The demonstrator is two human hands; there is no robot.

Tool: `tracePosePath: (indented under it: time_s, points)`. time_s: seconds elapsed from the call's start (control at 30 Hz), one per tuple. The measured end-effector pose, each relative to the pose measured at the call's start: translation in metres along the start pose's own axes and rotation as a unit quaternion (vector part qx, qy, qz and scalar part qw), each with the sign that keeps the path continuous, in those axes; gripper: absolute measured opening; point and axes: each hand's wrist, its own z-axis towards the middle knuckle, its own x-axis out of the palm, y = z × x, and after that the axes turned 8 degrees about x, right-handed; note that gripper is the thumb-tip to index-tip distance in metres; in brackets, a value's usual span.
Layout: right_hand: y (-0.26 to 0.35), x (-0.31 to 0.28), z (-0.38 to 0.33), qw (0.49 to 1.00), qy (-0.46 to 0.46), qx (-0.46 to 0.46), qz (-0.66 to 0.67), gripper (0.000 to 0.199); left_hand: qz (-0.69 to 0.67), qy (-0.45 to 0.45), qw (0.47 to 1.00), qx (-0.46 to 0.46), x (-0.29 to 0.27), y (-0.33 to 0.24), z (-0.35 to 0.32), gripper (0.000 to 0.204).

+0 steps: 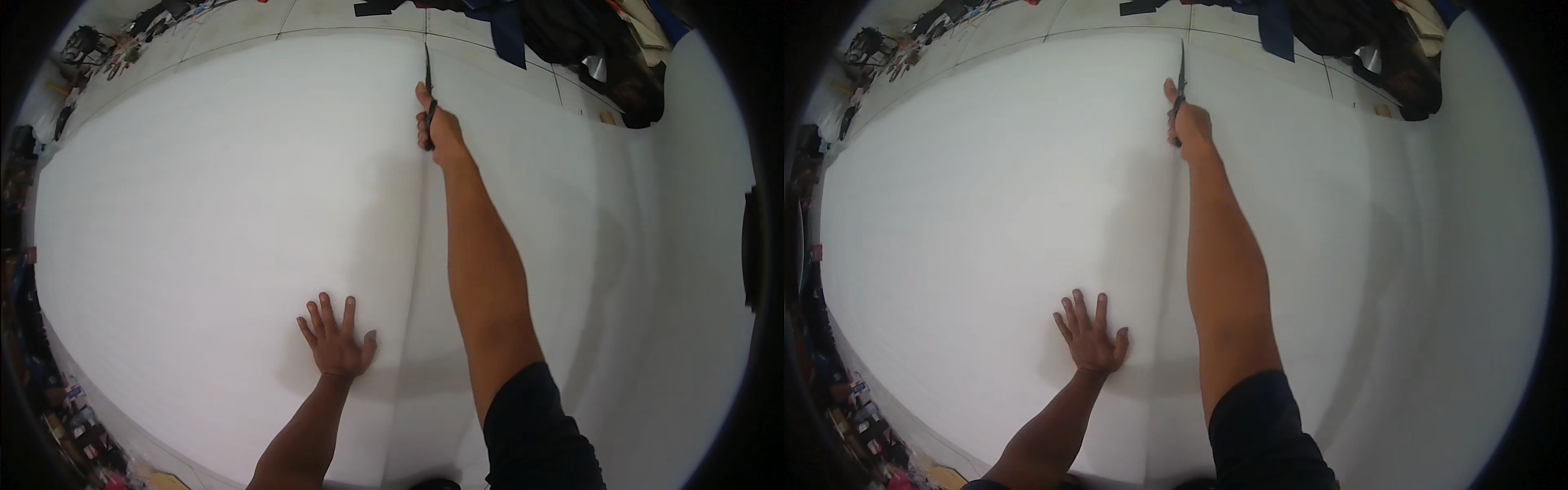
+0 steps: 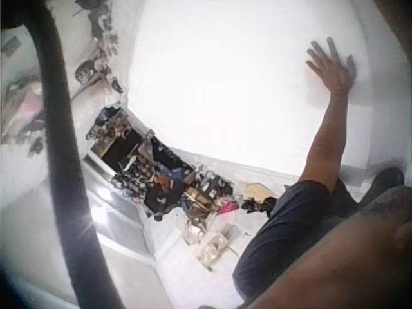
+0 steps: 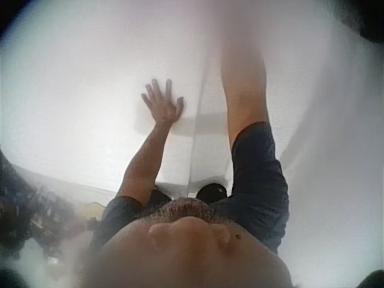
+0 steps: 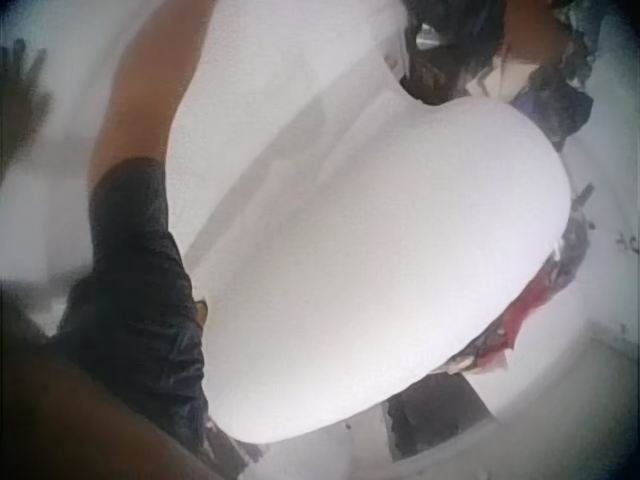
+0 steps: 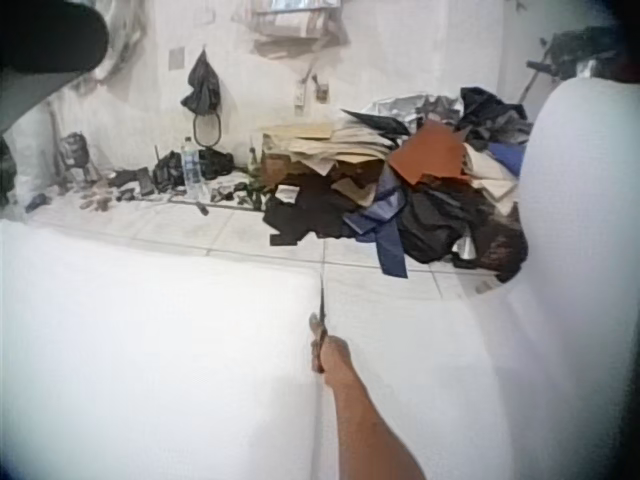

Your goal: The person cuts a large white foam sheet into smaller rectangular pieces using scissors. They repeatedly unfold the foam, position it on the floor, cut along a straight line, and then fold the cut piece back.

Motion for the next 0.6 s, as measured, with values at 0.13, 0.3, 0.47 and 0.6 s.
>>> tracePosePath:
  time_s: [0.13, 0.3, 0.47, 0.6]
  points:
    - [0.029, 0.0, 0.043, 0.997, 0.003, -0.051, -0.053, 0.054, -0.008, -0.014, 1.0, 0.011, 0.004, -0.002, 0.0, 0.07]
    - [0.026, -0.003, 0.004, 0.971, -0.079, -0.185, -0.13, 0.051, 0.012, -0.003, 1.0, 0.003, 0.002, -0.005, -0.001, 0.07]
    - [-0.055, -0.037, -0.116, 0.965, -0.027, -0.205, -0.159, 0.039, 0.032, -0.035, 0.999, 0.01, 0.002, 0.002, -0.007, 0.071]
    - [-0.18, -0.098, -0.233, 0.976, -0.013, -0.136, -0.168, 0.03, 0.051, -0.066, 0.996, 0.017, 0.005, 0.0, -0.002, 0.071]
